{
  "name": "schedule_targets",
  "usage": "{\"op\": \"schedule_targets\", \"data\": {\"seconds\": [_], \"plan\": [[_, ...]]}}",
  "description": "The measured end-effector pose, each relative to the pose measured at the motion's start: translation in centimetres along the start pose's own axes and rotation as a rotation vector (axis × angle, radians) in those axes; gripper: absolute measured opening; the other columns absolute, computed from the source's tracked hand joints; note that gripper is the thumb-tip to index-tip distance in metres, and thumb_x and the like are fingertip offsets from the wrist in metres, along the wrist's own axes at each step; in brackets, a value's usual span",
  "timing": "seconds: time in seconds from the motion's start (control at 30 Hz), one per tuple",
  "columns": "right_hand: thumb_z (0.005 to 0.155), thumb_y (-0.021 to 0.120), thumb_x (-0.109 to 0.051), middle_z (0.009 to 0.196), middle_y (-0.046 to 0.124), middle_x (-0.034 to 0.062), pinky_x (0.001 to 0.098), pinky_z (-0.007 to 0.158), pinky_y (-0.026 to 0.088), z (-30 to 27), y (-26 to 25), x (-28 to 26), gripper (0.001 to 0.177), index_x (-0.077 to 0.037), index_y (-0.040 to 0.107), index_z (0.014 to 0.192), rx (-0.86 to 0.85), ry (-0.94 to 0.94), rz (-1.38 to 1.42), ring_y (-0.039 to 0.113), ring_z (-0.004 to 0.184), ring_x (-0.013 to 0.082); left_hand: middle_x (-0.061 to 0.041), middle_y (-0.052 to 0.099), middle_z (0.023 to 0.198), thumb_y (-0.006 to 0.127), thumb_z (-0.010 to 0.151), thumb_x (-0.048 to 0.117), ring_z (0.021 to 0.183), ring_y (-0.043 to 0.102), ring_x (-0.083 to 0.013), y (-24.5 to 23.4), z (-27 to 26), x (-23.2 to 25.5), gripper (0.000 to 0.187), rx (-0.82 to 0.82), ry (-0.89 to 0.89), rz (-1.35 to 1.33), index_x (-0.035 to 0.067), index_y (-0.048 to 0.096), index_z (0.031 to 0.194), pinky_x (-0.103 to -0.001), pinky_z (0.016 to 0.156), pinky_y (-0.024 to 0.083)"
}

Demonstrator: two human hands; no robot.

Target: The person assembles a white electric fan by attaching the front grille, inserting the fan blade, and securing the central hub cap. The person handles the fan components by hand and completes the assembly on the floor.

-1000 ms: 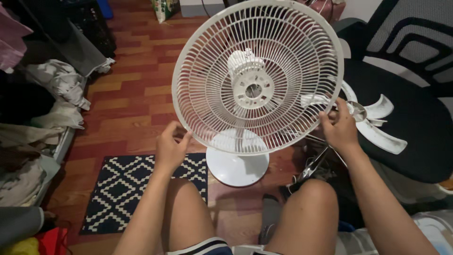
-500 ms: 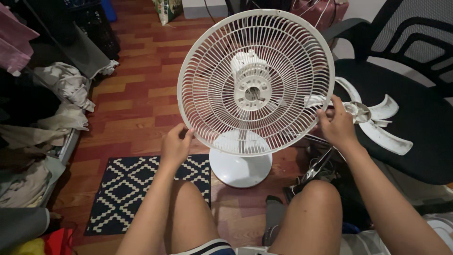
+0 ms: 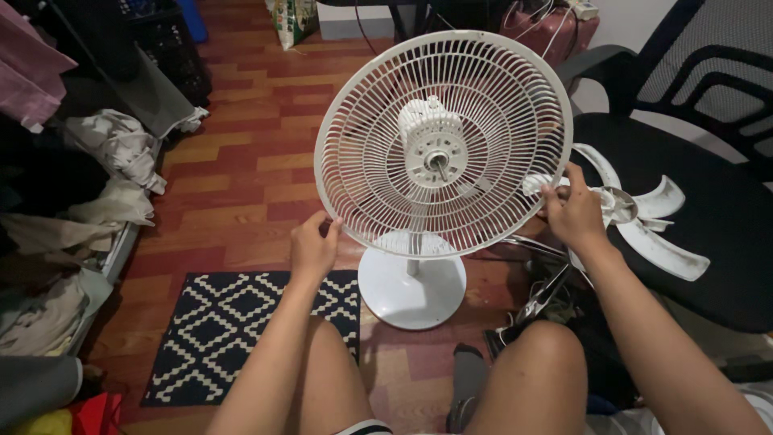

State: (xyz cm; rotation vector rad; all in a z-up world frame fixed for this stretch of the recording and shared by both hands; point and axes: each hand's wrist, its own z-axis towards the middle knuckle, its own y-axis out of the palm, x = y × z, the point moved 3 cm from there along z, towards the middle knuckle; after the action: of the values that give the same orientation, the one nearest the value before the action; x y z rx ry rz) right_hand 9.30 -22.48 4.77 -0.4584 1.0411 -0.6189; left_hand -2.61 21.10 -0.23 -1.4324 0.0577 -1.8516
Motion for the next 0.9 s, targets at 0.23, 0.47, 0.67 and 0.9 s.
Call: {"op": "schedule_targets", "data": {"seconds": [0.23,0.47,0.67,0.9], "plan": [[0.100,0.066,-0.011,0.085,0.075,0.0175,0.0392,0.065,0.057,0.6,0.6,0.2,0.046,-0.004,0.048,0.141,0.026,0.006,-0.035,0.076,0.077,0.0276,-0.020,0.072,0.080,0.070,0.092,0.025,0.077,0.072,-0.0373,0.5,0.7,-0.7,0.024,0.040,0.031,0.023,0.001,0.071,0.090,-0.045,0.068,0.053],[0.099,0.066,-0.008,0.088,0.075,0.0199,0.0401,0.065,0.058,1.3,0.5,-0.2,0.044,-0.001,0.048,0.138,0.026,-0.056,-0.048,0.076,0.076,0.0304,-0.021,0.073,0.083,0.072,0.089,0.024,0.078,0.071,-0.0391,0.7,0.3,-0.6,0.023,0.078,0.054,0.087,0.001,0.072,0.088,-0.046,0.070,0.053],[0.098,0.065,-0.009,0.091,0.075,0.0195,0.0398,0.066,0.058,1.8,0.4,-0.9,0.040,-0.001,0.049,0.134,-0.014,-0.032,-0.003,0.076,0.076,0.0301,-0.022,0.072,0.085,0.067,0.092,0.022,0.082,0.071,-0.0401,0.5,-0.3,0.2,0.022,0.062,0.070,0.007,0.001,0.071,0.098,-0.047,0.072,0.053],[0.097,0.068,-0.014,0.094,0.076,0.0209,0.0427,0.077,0.058,2.2,-0.1,-1.5,0.041,0.000,0.053,0.132,-0.022,0.002,-0.116,0.075,0.085,0.0333,-0.022,0.072,0.089,0.066,0.095,0.022,0.085,0.070,-0.0404,0.1,-0.6,0.8,0.023,0.070,0.056,0.014,0.000,0.068,0.099,-0.047,0.073,0.053]]}}
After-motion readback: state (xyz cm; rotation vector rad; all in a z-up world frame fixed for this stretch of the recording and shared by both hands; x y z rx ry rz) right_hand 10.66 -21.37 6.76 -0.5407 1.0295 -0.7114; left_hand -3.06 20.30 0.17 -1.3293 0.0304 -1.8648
